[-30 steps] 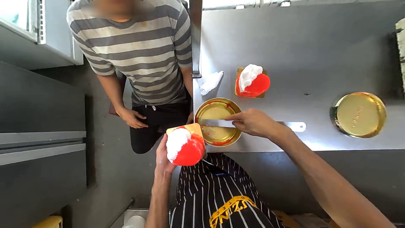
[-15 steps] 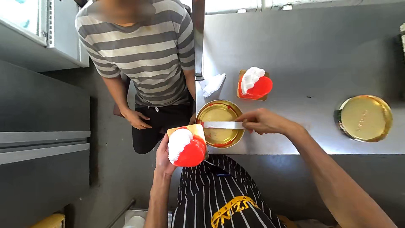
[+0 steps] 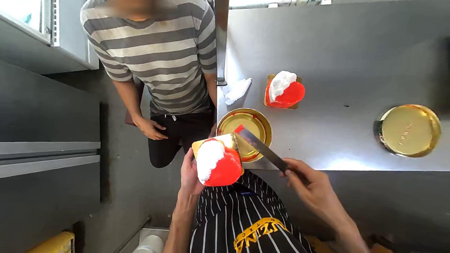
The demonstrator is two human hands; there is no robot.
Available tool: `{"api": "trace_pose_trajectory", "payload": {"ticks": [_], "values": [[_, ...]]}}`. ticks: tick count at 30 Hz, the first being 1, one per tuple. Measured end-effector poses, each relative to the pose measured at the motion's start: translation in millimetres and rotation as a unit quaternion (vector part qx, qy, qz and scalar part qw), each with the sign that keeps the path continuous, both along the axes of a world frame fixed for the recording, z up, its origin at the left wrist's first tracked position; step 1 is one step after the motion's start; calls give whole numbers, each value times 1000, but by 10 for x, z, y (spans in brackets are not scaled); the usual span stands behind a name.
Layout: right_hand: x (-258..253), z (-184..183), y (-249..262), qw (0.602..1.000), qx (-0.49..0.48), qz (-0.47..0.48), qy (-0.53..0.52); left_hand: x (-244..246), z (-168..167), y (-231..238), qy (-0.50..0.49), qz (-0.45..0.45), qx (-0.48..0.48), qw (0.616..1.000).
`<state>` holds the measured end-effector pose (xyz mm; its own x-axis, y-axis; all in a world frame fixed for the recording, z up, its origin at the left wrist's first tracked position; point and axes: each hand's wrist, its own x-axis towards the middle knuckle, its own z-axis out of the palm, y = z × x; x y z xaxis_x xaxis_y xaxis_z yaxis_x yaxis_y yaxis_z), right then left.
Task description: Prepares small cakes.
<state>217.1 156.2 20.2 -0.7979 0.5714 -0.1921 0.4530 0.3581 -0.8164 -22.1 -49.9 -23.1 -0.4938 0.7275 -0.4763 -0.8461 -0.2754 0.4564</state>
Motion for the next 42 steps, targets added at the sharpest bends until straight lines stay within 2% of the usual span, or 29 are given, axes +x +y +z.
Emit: {"api": "trace_pose_trajectory", "payload": {"ticks": [4, 7, 13, 22, 33, 39, 42], "values": [[-26, 12, -272, 981, 192, 36, -8, 47, 23, 93, -3, -22, -6, 1000], [30, 98, -318, 974, 227, 23, -21, 57, 45, 94, -17, -29, -6, 999], [107, 119, -340, 975, 222, 1, -22, 72, 42, 91, -17, -36, 1, 999], [102, 99, -393, 972, 228, 46, -5, 111, 94, 74, -19, -27, 0, 999], [171, 114, -393, 974, 225, 34, 14, 139, 169, 76, -10, -20, -21, 1000], [323, 186, -234, 990, 142, -12, 23, -22, 193, -11, -28, -97, -32, 994], [388, 248, -100, 989, 143, -35, 18, -159, 226, -74, -22, -149, -23, 988]]}}
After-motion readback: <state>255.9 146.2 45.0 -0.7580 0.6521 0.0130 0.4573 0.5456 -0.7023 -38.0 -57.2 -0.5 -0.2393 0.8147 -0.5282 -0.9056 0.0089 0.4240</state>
